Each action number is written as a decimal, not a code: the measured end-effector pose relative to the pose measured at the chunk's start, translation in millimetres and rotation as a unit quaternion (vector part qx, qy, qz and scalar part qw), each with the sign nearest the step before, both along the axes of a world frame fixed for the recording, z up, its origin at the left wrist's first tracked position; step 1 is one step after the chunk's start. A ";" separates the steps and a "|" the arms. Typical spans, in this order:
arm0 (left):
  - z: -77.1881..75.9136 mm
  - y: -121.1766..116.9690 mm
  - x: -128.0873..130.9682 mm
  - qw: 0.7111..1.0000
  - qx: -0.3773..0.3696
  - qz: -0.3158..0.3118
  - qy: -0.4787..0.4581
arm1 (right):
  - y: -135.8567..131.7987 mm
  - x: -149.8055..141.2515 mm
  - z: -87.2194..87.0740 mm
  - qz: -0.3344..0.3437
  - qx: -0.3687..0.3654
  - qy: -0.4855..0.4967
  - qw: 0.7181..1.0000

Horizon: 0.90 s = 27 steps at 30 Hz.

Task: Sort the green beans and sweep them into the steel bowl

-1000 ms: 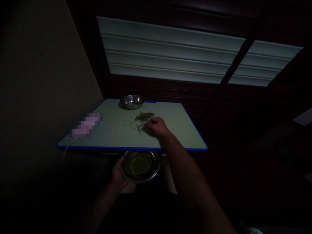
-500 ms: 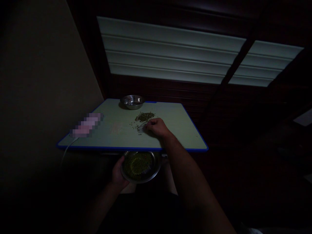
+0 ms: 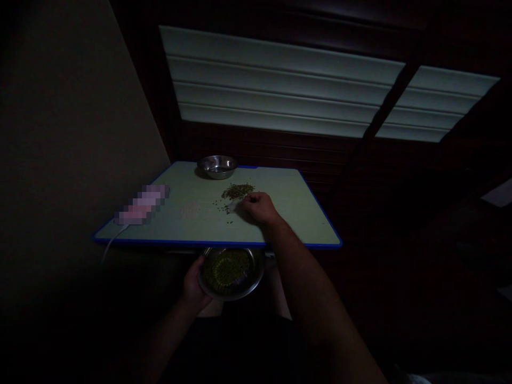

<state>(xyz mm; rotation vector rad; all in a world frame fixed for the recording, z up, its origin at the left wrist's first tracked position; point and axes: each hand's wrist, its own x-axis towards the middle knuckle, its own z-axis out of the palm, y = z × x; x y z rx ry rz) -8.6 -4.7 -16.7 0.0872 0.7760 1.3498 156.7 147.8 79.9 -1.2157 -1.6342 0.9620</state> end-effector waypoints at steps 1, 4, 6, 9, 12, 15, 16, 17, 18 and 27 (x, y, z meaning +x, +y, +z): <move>-0.1 0.0 0.0 1.000 -0.001 0.002 0.000 | 0.4 -0.1 -0.5 0.004 0.011 -0.003 1.000; 1.4 -0.1 0.4 1.000 -0.012 0.001 -0.002 | 0.6 -0.4 -0.9 0.018 0.026 -0.013 0.999; 3.3 -0.2 0.9 1.000 -0.022 0.004 -0.002 | -0.2 -0.8 0.0 0.014 0.013 -0.016 1.000; 5.2 -0.6 1.5 1.000 -0.021 0.008 0.000 | -1.9 -1.2 1.9 0.001 -0.007 -0.008 1.000; 5.3 -1.1 1.5 1.000 -0.013 0.011 -0.002 | -2.2 -1.5 2.1 0.007 0.003 -0.003 1.000; 5.2 -1.0 1.3 1.000 -0.011 0.009 -0.005 | -1.4 -1.7 0.8 0.020 0.017 -0.006 1.000; 5.3 -0.9 1.3 1.000 -0.011 0.008 -0.004 | -1.2 -1.7 0.6 0.022 0.019 -0.008 1.000; 5.6 -0.7 1.3 1.000 -0.011 0.007 -0.003 | -1.1 -1.8 0.6 0.022 0.017 -0.010 1.000; 5.9 -0.6 1.4 1.000 -0.012 0.006 -0.001 | -1.3 -1.8 0.9 0.019 0.013 -0.013 1.000; 6.1 -0.6 2.1 1.000 -0.017 0.013 0.006 | -3.1 -0.7 2.7 0.004 0.005 -0.015 1.000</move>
